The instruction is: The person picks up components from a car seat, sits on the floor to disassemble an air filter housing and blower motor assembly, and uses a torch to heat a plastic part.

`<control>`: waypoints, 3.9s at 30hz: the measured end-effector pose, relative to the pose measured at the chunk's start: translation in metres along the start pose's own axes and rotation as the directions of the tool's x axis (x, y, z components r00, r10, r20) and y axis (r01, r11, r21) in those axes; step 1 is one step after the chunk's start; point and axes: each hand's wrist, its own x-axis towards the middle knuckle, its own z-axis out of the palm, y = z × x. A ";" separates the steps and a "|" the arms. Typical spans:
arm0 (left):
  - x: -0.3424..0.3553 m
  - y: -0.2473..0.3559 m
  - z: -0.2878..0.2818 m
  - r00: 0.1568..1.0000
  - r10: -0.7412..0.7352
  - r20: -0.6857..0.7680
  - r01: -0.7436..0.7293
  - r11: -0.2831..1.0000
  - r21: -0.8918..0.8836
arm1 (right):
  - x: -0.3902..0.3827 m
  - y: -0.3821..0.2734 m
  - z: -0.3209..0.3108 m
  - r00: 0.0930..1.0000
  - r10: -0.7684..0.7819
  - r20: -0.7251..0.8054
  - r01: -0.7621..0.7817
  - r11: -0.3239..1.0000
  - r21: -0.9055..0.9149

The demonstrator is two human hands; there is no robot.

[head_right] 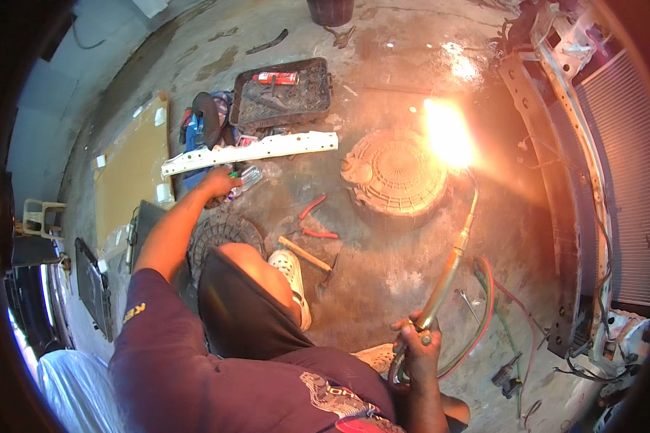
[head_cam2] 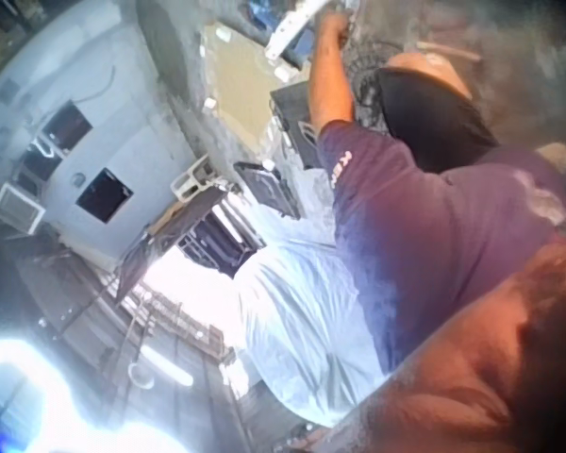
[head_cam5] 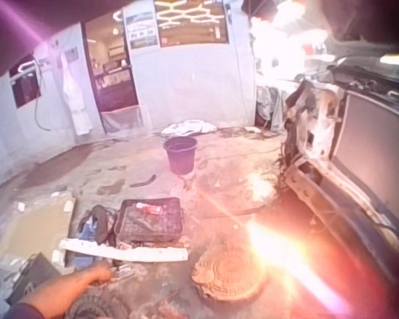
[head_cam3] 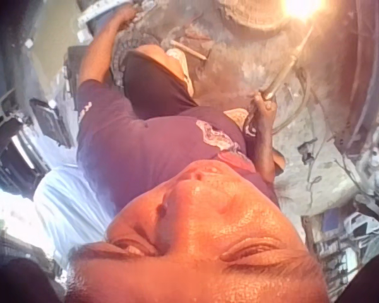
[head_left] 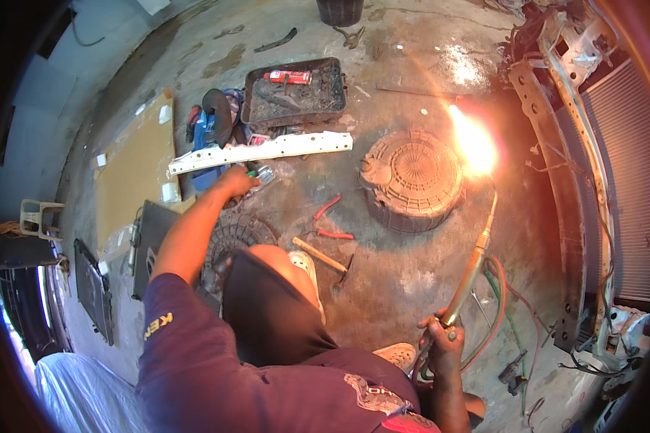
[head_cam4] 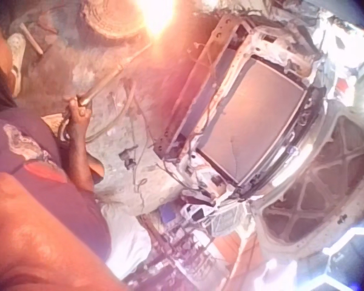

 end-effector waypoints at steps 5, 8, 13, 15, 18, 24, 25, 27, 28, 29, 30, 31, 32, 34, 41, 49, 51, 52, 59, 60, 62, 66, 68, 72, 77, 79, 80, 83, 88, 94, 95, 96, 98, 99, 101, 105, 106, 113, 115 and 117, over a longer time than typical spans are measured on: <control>0.130 -0.089 0.050 0.964 -0.137 -0.229 0.012 0.881 -0.473 | 0.007 -0.042 0.033 0.986 -0.161 0.034 0.161 0.987 0.013; 0.194 -0.059 0.045 0.962 -0.219 -0.161 -0.047 0.450 -0.892 | 0.019 -0.073 0.076 0.965 -0.260 -0.037 0.263 0.961 0.085; 0.257 -0.014 0.024 0.975 -0.204 0.084 0.057 -0.135 -0.989 | 0.046 -0.082 0.101 0.943 -0.328 -0.056 0.332 0.938 0.099; 0.296 -0.045 0.009 0.929 -0.362 0.073 0.051 -0.068 -0.996 | 0.052 -0.080 0.108 0.949 -0.312 -0.042 0.315 0.941 0.121; 0.311 -0.019 0.009 0.944 -0.327 0.029 0.054 0.069 -0.996 | 0.054 -0.078 0.113 0.950 -0.299 -0.090 0.306 0.949 0.077; 0.299 0.003 -0.064 0.979 -0.205 -0.016 0.057 0.344 -0.937 | 0.063 -0.073 0.118 0.964 -0.262 -0.056 0.265 0.962 0.068; 0.310 -0.030 -0.071 0.975 -0.218 0.040 0.111 0.324 -0.940 | 0.070 -0.074 0.124 0.966 -0.254 -0.052 0.258 0.963 0.081; 0.312 -0.032 -0.070 0.974 -0.193 0.117 0.183 0.372 -0.910 | 0.075 -0.074 0.128 0.962 -0.263 -0.076 0.268 0.961 0.070; 0.307 -0.046 -0.070 0.975 -0.223 0.017 0.130 0.504 -0.854 | 0.078 -0.073 0.128 0.961 -0.267 -0.069 0.272 0.959 0.076; 0.301 -0.062 -0.072 0.968 -0.237 -0.085 0.086 0.627 -0.774 | 0.080 -0.073 0.128 0.960 -0.271 -0.061 0.276 0.958 0.082; 0.293 -0.077 -0.075 0.952 -0.239 -0.190 0.050 0.737 -0.675 | 0.083 -0.073 0.127 0.961 -0.270 -0.052 0.274 0.958 0.087; 0.267 -0.066 -0.084 0.932 -0.181 -0.314 0.098 0.960 -0.262 | 0.084 -0.073 0.125 0.962 -0.268 -0.054 0.271 0.959 0.079; 0.269 -0.075 -0.080 0.922 -0.164 -0.351 0.093 0.973 -0.211 | 0.084 -0.072 0.125 0.963 -0.265 -0.056 0.269 0.961 0.070; 0.254 -0.098 -0.080 0.894 -0.138 -0.427 0.104 0.989 -0.103 | 0.090 -0.074 0.130 0.963 -0.263 -0.054 0.267 0.960 0.081; 0.200 -0.105 -0.069 0.803 -0.393 -0.448 0.373 0.918 -0.138 | 0.093 -0.078 0.138 0.971 -0.236 -0.033 0.239 0.965 0.113; 0.192 -0.122 -0.088 0.757 -0.477 -0.446 0.488 0.867 -0.098 | 0.097 -0.070 0.152 0.976 -0.218 -0.012 0.218 0.972 0.088; 0.211 -0.127 -0.108 0.722 -0.476 -0.501 0.484 0.866 -0.126 | 0.097 -0.067 0.153 0.977 -0.211 0.015 0.209 0.972 0.108; 0.214 -0.121 -0.115 0.676 -0.385 -0.628 0.366 0.916 -0.167 | 0.097 -0.066 0.155 0.978 -0.208 0.012 0.205 0.973 0.105; 0.210 -0.069 -0.168 0.797 0.125 -0.591 -0.415 0.823 -0.386 | 0.101 -0.069 0.169 0.980 -0.195 0.037 0.191 0.976 0.107; 0.204 -0.089 -0.165 0.791 0.058 -0.609 -0.340 0.869 -0.359 | 0.102 -0.070 0.171 0.980 -0.194 0.053 0.186 0.975 0.124; 0.215 -0.169 -0.138 0.771 -0.089 -0.631 -0.064 0.974 -0.216 | 0.102 -0.070 0.167 0.972 -0.216 0.093 0.205 0.972 0.110; 0.211 -0.181 -0.082 0.906 -0.092 -0.413 0.049 0.992 -0.114 | 0.103 -0.067 0.160 0.972 -0.220 0.087 0.216 0.975 0.059; 0.203 -0.142 -0.066 0.912 -0.102 -0.396 0.121 0.992 0.022 | 0.105 -0.065 0.166 0.982 -0.185 0.046 0.182 0.981 0.073; 0.197 -0.102 -0.067 0.937 -0.283 -0.206 0.317 0.934 0.162 | 0.106 -0.065 0.169 0.985 -0.155 0.073 0.148 0.985 0.088; 0.168 -0.123 -0.051 0.918 -0.328 -0.223 0.371 0.909 0.192 | 0.103 -0.063 0.170 0.981 -0.172 0.090 0.164 0.982 0.090; 0.143 -0.128 -0.051 0.907 -0.356 -0.225 0.391 0.911 0.133 | 0.101 -0.063 0.170 0.980 -0.189 0.065 0.186 0.981 0.055; 0.131 -0.127 -0.057 0.892 -0.393 -0.222 0.419 0.905 0.080 | 0.100 -0.062 0.170 0.980 -0.195 0.048 0.193 0.980 0.035; 0.103 -0.157 -0.056 0.800 -0.496 -0.337 0.490 0.865 -0.109 | 0.101 -0.061 0.166 0.983 -0.184 0.023 0.183 0.982 0.035; 0.105 -0.202 -0.056 0.670 -0.617 -0.413 0.646 0.759 -0.086 | 0.098 -0.062 0.162 0.984 -0.177 0.033 0.176 0.984 0.026; 0.139 -0.155 -0.045 0.883 -0.030 -0.469 0.132 0.974 0.186 | 0.089 -0.065 0.165 0.982 -0.190 0.026 0.188 0.980 0.058; 0.161 -0.163 -0.032 0.922 -0.009 -0.387 0.117 0.960 0.255 | 0.090 -0.066 0.167 0.982 -0.189 0.026 0.186 0.979 0.081; 0.181 -0.168 -0.018 0.957 0.016 -0.289 0.083 0.942 0.326 | 0.093 -0.069 0.174 0.963 -0.252 0.097 0.256 0.966 -0.038; 0.192 -0.144 -0.031 0.938 -0.155 -0.309 0.198 0.974 0.110 | 0.092 -0.073 0.182 0.961 -0.262 0.084 0.268 0.962 -0.058; 0.199 -0.137 -0.041 0.919 -0.240 -0.312 0.250 0.968 -0.007 | 0.094 -0.074 0.187 0.956 -0.279 0.094 0.285 0.957 -0.055; 0.245 -0.200 -0.049 0.911 -0.249 -0.329 0.218 0.967 -0.129 | 0.091 -0.073 0.195 0.961 -0.244 0.130 0.252 0.966 -0.051; 0.243 -0.191 -0.105 0.857 -0.341 -0.387 0.246 0.930 -0.275 | 0.086 -0.071 0.193 0.963 -0.235 0.133 0.247 0.965 -0.083; 0.226 -0.192 -0.110 0.851 -0.377 -0.366 0.271 0.911 -0.311 | 0.085 -0.071 0.195 0.964 -0.228 0.138 0.240 0.968 -0.074; 0.250 -0.149 -0.088 0.954 -0.014 -0.301 -0.068 0.963 -0.259 | 0.092 -0.067 0.201 0.971 -0.177 0.162 0.189 0.980 -0.064; 0.257 -0.135 -0.075 0.960 -0.154 -0.233 -0.002 0.830 -0.558 | 0.095 -0.067 0.206 0.972 -0.159 0.170 0.167 0.985 -0.035; 0.260 -0.145 -0.060 0.959 -0.199 -0.203 0.074 0.865 -0.496 | 0.096 -0.066 0.209 0.972 -0.154 0.179 0.160 0.987 -0.020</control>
